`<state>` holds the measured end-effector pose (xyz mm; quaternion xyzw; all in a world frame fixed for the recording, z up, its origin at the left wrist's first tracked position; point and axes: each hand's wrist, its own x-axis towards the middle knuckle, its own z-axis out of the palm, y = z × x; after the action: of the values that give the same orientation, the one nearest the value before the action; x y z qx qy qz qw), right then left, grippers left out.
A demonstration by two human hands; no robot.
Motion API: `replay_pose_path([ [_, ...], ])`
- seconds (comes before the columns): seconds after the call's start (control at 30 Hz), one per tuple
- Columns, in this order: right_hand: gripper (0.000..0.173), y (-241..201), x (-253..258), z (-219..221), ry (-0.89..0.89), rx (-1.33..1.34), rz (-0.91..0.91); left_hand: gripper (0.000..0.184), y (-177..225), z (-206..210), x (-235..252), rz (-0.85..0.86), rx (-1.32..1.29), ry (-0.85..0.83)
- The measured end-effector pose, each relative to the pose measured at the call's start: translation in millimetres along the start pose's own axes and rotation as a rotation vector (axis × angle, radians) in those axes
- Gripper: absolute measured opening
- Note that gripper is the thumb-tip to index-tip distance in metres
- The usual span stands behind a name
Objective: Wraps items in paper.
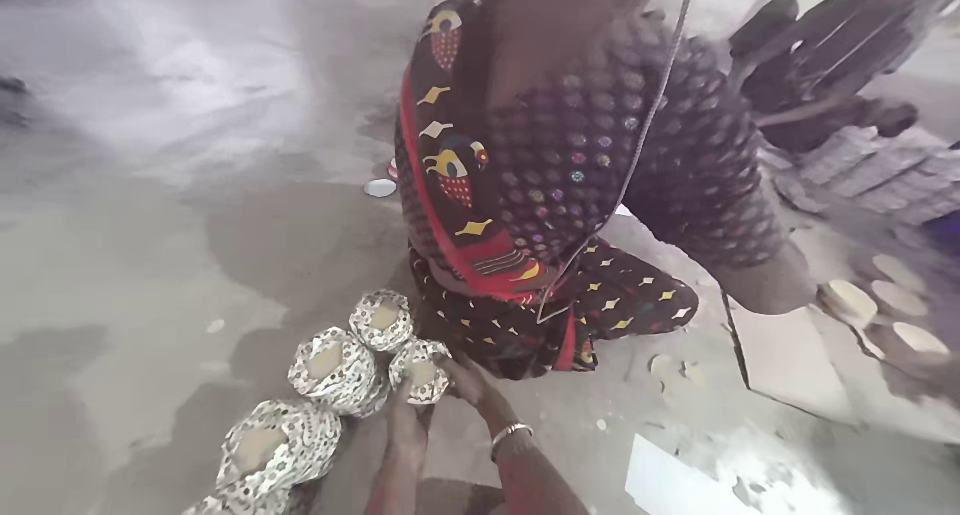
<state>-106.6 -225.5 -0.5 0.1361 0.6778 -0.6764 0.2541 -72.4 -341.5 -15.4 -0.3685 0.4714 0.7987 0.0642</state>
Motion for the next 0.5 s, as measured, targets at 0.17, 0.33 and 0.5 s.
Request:
replay_pose_path([
  [0.17,0.056,22.8,-35.3,8.6,0.003,-0.003,0.122,0.045,-14.1,-25.6,-40.2,-0.029,0.011,-0.011],
  [0.33,0.069,62.7,-91.8,32.1,-0.153,-0.192,0.200,0.047,-45.3,-93.0,-111.2,0.080,-0.056,-0.010],
  [0.5,0.054,218.3,-85.8,101.7,-0.502,-0.524,0.269,0.048,-72.9,-215.3,-165.2,0.097,0.137,0.160],
])
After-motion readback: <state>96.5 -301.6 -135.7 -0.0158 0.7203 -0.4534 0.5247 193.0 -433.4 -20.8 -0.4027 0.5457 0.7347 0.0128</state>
